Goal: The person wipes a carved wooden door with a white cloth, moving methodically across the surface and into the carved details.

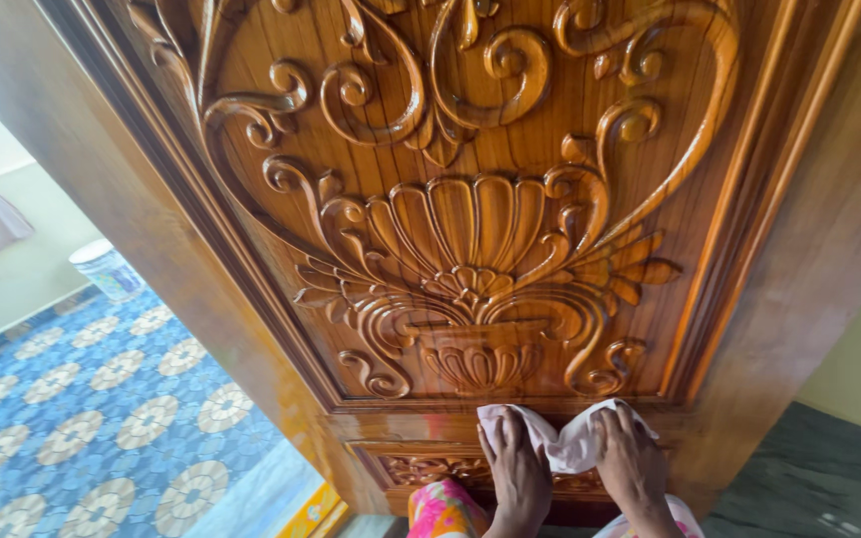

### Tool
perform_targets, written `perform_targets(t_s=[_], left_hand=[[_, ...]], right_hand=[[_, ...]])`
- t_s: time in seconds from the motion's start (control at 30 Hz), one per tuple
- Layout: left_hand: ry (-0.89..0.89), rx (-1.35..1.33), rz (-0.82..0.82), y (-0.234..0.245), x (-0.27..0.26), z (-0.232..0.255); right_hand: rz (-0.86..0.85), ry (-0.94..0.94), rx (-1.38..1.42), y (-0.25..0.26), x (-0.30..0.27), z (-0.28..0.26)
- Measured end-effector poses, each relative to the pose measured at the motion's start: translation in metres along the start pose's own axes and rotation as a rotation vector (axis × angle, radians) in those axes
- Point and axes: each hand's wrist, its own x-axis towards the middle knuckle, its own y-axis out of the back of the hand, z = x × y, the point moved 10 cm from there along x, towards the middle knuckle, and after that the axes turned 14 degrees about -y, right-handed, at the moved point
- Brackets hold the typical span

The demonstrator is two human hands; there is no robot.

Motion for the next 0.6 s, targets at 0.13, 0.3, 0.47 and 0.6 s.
perform_targets(t_s=[0.13, 0.3, 0.47, 0.6], left_hand=[[-0.093, -0.04, -0.175, -0.029, 0.008, 0.04], [-0.207, 0.056, -0.068, -0.036, 0.013, 0.057], [-0.137, 0.032, -0.124, -0.042, 0.003, 0.023], [-0.117, 0.161, 0.026, -0.006, -0.004, -0.008]], right_hand=[[0.08, -0.074, -0.043, 0.019, 0.009, 0.037], [0.036, -0.133, -0.059, 0.011, 0.017, 0.065], [-0.028, -0.136, -0.11, -0.007, 0.011, 0.06], [-0.027, -0.08, -0.099, -0.009, 0.004, 0.033]])
